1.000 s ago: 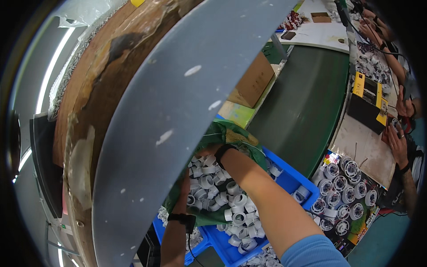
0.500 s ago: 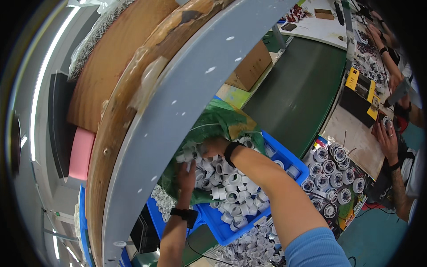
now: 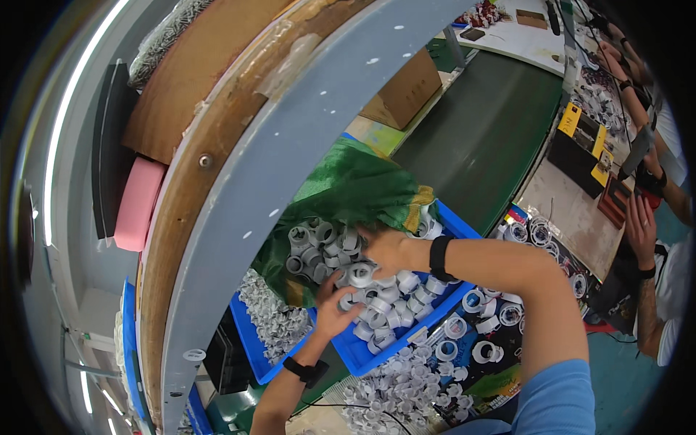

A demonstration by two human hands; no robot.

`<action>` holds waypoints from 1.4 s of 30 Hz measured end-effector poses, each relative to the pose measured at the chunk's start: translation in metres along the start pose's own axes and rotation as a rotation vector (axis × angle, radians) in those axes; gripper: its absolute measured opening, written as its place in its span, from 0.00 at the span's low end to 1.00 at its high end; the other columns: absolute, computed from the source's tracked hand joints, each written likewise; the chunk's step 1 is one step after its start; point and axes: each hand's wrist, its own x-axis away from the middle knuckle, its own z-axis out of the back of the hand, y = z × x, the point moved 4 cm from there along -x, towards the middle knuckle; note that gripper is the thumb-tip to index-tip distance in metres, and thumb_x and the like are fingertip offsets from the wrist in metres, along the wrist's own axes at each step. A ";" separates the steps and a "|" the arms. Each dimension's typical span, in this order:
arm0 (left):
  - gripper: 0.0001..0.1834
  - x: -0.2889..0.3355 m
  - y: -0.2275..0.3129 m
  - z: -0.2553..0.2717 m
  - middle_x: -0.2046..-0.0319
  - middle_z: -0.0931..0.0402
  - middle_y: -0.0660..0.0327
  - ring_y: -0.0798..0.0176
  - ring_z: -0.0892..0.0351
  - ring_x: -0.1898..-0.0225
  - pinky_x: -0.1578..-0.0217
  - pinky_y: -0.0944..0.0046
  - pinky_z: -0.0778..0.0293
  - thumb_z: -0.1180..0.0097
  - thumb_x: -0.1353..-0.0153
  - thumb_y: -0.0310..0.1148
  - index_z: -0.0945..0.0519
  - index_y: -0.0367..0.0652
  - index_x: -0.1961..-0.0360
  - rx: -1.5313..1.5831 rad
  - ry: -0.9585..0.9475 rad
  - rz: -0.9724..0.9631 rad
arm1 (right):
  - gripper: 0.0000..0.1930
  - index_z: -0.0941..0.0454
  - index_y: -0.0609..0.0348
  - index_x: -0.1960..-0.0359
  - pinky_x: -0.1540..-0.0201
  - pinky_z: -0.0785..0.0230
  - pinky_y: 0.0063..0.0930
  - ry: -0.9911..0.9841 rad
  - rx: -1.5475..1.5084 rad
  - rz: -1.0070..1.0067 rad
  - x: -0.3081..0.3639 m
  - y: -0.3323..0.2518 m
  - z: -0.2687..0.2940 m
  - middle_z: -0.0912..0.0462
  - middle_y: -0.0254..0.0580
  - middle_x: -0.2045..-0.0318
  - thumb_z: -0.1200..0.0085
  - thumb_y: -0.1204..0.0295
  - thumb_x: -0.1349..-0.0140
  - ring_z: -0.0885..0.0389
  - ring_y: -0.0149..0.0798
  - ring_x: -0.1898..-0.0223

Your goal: Assembling plastic electronic housing components on a factory production line.

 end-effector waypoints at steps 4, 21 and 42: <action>0.20 -0.033 -0.049 0.057 0.52 0.26 0.43 0.48 0.27 0.47 0.45 0.55 0.34 0.34 0.54 0.34 0.21 0.42 0.57 -0.127 0.171 0.192 | 0.21 0.17 0.55 0.60 0.55 0.26 0.43 0.202 -0.081 0.031 -0.031 -0.005 0.010 0.31 0.67 0.44 0.41 0.57 0.55 0.17 0.55 0.64; 0.23 -0.205 -0.177 0.037 0.38 0.38 0.43 0.40 0.38 0.38 0.37 0.49 0.44 0.58 0.35 0.37 0.32 0.44 0.40 -0.538 -0.026 0.328 | 0.19 0.20 0.53 0.55 0.62 0.25 0.37 0.670 -0.173 -0.530 -0.135 0.156 -0.041 0.15 0.47 0.66 0.44 0.67 0.51 0.16 0.44 0.65; 0.27 -0.151 -0.084 0.071 0.46 0.31 0.42 0.41 0.34 0.43 0.41 0.49 0.40 0.52 0.48 0.28 0.27 0.48 0.44 -0.641 -0.167 0.104 | 0.18 0.20 0.51 0.56 0.64 0.26 0.37 0.388 -0.471 -0.304 -0.080 0.081 -0.038 0.16 0.43 0.72 0.44 0.66 0.51 0.16 0.41 0.68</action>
